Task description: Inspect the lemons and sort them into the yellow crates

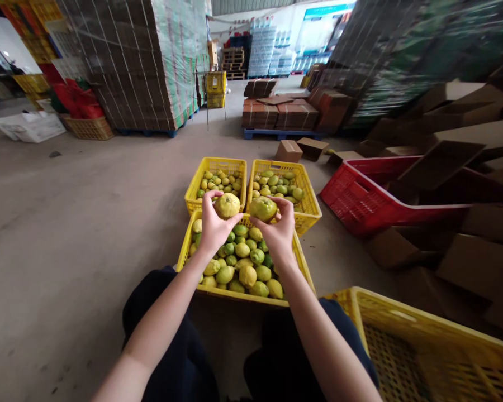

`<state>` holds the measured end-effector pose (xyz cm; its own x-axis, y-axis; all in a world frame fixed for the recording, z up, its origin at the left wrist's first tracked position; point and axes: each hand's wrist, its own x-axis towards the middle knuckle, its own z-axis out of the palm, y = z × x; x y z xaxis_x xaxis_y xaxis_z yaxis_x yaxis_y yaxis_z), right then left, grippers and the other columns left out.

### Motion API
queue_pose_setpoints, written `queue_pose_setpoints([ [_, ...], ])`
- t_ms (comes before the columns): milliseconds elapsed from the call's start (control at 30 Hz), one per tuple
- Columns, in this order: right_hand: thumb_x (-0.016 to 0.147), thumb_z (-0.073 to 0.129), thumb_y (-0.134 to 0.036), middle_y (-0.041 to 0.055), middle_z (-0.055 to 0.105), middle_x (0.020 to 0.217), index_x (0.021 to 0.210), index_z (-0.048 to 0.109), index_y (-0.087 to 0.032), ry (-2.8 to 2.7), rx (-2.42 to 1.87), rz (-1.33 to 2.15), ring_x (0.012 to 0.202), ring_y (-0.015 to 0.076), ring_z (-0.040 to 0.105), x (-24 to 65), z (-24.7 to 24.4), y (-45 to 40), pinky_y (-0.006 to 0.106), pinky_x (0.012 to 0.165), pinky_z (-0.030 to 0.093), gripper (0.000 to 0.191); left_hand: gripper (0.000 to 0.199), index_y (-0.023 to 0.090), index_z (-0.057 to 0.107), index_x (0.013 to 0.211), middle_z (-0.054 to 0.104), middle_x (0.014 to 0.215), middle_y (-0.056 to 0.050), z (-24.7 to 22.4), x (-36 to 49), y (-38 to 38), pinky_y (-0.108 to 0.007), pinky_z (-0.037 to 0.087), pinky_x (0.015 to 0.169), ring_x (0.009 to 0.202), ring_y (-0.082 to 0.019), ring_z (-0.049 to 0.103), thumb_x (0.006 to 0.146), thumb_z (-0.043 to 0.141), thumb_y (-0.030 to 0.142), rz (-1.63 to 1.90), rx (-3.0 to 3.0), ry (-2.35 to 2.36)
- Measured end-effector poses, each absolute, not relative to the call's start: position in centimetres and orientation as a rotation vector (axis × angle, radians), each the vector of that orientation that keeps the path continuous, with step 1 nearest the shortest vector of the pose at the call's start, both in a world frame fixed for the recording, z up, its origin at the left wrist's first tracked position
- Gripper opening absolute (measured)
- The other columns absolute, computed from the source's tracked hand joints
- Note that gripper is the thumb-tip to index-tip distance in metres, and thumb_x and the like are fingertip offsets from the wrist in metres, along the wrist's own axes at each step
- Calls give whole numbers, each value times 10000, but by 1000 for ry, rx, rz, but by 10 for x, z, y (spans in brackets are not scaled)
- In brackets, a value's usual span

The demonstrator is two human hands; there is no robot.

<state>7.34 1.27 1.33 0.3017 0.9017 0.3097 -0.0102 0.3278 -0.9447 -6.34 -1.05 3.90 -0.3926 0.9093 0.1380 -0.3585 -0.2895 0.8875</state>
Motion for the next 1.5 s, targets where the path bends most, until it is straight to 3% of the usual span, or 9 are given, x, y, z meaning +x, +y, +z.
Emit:
queue_pose_setpoints([
  [167, 568, 762, -161, 36, 583, 1243, 1071, 544, -279, -1177, -951, 743, 1141, 237, 570, 69, 19, 6, 325, 830, 525, 561, 558, 247, 600, 971, 555, 1156, -17, 33, -61, -12, -238, 395, 1017, 1194, -200, 498, 521, 833, 13, 1798, 1074, 984],
  [367, 573, 826, -254, -4, 661, 1015, 1015, 585, -270, -1074, -961, 990, 908, 192, 631, 71, 28, 3, 319, 798, 536, 504, 569, 247, 613, 1020, 623, 1085, -5, 37, -63, -9, -238, 465, 902, 1028, -175, 604, 541, 824, 22, 1698, 845, 875],
  [467, 638, 801, -322, -23, 678, 896, 932, 629, -253, -871, -862, 1284, 807, 163, 641, 74, 33, 6, 287, 737, 540, 348, 411, 219, 623, 1014, 669, 1001, -16, 40, -66, -4, -279, 496, 875, 945, -172, 641, 652, 766, 84, 1574, 635, 793],
  [633, 715, 687, -315, 9, 710, 876, 859, 670, -216, -652, -722, 1509, 825, 179, 674, 81, 36, 12, 277, 690, 571, 176, 176, 163, 642, 983, 706, 940, -63, 43, -68, 0, -358, 560, 839, 861, -197, 681, 820, 617, 220, 1364, 429, 687],
  [867, 726, 672, -305, 20, 719, 739, 822, 648, -174, -469, -726, 1619, 650, 186, 687, 80, 31, 14, 297, 545, 587, 163, 301, 125, 641, 949, 685, 754, -76, 44, -67, 4, -270, 580, 590, 662, -184, 685, 882, 567, 409, 1319, 184, 676],
  [1000, 762, 652, -376, 24, 737, 769, 865, 654, -176, -506, -667, 1731, 578, 173, 673, 77, 34, 11, 259, 442, 535, 225, 390, 108, 654, 958, 689, 737, -83, 41, -68, 5, -260, 580, 572, 647, -175, 680, 911, 489, 458, 1299, 150, 598],
  [1200, 785, 534, -510, 75, 716, 752, 979, 655, -134, -571, -492, 1821, 515, 184, 637, 78, 31, 11, 221, 300, 382, 440, 388, 154, 686, 1065, 729, 905, -83, 44, -72, -2, -199, 515, 482, 582, -125, 646, 914, 439, 414, 1280, 312, 496],
  [1367, 777, 473, -403, 92, 714, 760, 947, 655, -131, -361, -478, 1825, 557, 183, 631, 81, 28, 12, 274, 435, 522, 369, 313, 159, 694, 935, 732, 857, -59, 44, -67, -4, -281, 587, 777, 880, -189, 714, 914, 430, 326, 1416, 175, 409],
  [1500, 811, 498, -437, 81, 720, 845, 987, 649, -185, -299, -339, 1807, 626, 173, 646, 79, 28, 11, 197, 365, 449, 343, 249, 192, 685, 878, 741, 976, -35, 41, -60, -2, -348, 547, 931, 1044, -189, 681, 916, 449, 262, 1485, 127, 345],
])
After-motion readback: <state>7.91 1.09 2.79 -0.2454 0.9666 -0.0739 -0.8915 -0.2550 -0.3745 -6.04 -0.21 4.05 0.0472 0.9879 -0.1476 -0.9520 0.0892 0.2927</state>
